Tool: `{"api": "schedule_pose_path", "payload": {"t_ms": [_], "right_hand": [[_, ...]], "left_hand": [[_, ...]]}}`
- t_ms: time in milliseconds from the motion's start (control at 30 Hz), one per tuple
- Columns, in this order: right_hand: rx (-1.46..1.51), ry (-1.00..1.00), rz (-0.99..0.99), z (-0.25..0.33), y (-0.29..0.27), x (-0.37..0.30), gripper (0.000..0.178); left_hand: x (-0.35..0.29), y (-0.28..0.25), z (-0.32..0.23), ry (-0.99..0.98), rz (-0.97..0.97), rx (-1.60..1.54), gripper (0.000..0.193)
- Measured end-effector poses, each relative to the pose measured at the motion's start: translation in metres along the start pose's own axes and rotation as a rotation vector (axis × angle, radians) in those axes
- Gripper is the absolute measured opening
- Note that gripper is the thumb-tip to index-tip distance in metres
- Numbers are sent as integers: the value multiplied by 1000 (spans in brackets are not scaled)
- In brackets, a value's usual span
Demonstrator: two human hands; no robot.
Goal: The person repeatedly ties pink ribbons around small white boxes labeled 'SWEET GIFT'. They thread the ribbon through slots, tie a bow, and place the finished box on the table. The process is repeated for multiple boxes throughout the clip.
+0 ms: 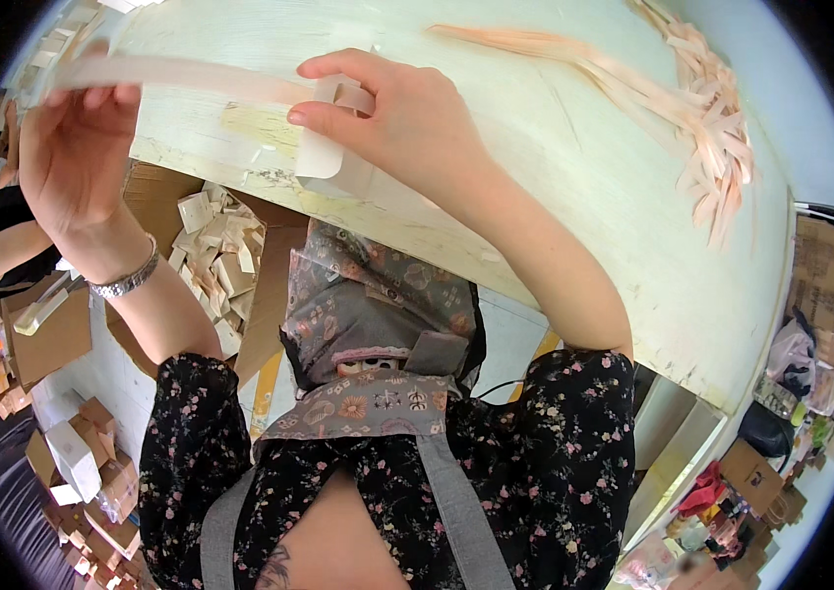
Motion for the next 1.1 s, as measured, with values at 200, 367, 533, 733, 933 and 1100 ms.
{"api": "schedule_pose_path", "payload": {"t_ms": [200, 367, 533, 733, 933, 1100], "right_hand": [[-411, -380, -317, 86, -51, -15, 34], [112, -128, -209, 85, -69, 1, 39], [232, -25, -200, 62, -67, 8, 32], [371, -14, -244, 11, -81, 10, 24], [-48, -401, 211, 59, -34, -22, 27], [433, -275, 258, 26, -56, 21, 18]], "left_hand": [[49, 96, 25, -9, 117, 797, 24], [11, 95, 93, -197, 15, 1211, 54], [19, 96, 107, -162, 0, 1513, 21], [17, 59, 114, -211, -23, 1075, 22], [10, 55, 106, -295, 49, 681, 11], [7, 117, 82, 43, 337, 1575, 13]]}}
Point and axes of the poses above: each hand's wrist, its own x-axis towards the middle knuckle, its own y-axis out of the palm, z = x × y, the point moved 10 cm from there along x, towards the middle knuckle, and after that the axes turned 12 degrees about z, right-handed, at the moved point
